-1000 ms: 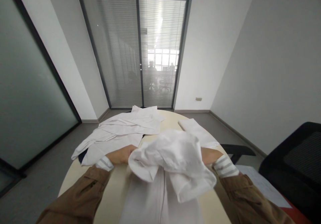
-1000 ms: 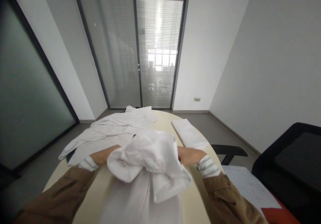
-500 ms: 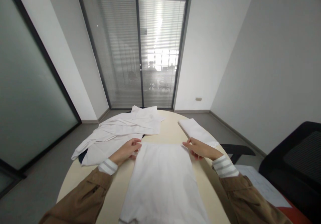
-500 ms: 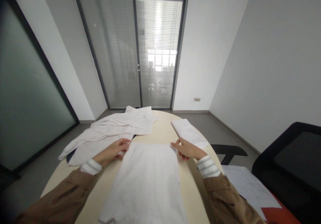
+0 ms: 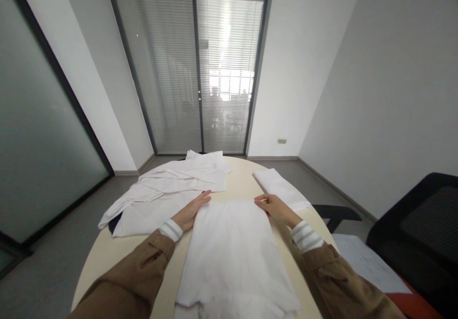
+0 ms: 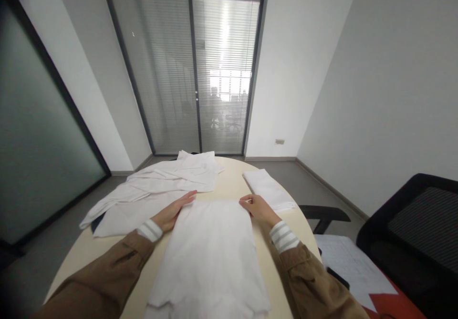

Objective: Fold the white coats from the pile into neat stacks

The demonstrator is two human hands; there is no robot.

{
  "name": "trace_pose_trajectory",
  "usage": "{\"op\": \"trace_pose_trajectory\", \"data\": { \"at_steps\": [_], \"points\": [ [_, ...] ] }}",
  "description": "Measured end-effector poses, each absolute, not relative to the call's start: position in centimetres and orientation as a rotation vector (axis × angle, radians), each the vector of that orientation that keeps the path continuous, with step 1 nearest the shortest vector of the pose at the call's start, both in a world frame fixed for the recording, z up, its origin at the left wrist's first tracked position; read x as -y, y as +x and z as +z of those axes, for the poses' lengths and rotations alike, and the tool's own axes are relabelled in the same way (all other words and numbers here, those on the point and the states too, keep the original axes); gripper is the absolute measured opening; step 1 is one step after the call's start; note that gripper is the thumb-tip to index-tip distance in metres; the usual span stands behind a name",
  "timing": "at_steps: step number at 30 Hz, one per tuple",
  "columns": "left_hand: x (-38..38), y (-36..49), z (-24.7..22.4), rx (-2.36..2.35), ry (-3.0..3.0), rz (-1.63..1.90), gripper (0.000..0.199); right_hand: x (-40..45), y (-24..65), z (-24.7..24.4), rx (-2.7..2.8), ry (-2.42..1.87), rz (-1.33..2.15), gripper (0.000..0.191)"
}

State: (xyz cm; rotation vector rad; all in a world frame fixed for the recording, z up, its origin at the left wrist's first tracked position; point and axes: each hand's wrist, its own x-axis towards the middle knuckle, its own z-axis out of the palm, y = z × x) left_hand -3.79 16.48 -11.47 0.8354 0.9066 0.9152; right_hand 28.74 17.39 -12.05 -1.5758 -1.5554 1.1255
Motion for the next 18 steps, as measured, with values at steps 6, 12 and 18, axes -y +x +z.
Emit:
{"op": "trace_pose_trajectory", "data": {
  "at_steps": [6,12,18],
  "points": [
    [-16.5,-2.7,-11.2,-0.702,0.680,0.944,0.068,-18.3,28.4,-12.2,1.251,-1.436,1.193,0.041],
    [-15.9,-1.6,-11.2,-0.700,0.589,0.854,0.070,-18.0,28.1,-12.5,1.196,-1.387,1.434,0.045],
    [-16.4,-1.2,-12.5,-0.838,0.686,0.857,0.117,-17.9,27.9,-12.4,1.210,-1.300,1.542,0.037]
  ]
}}
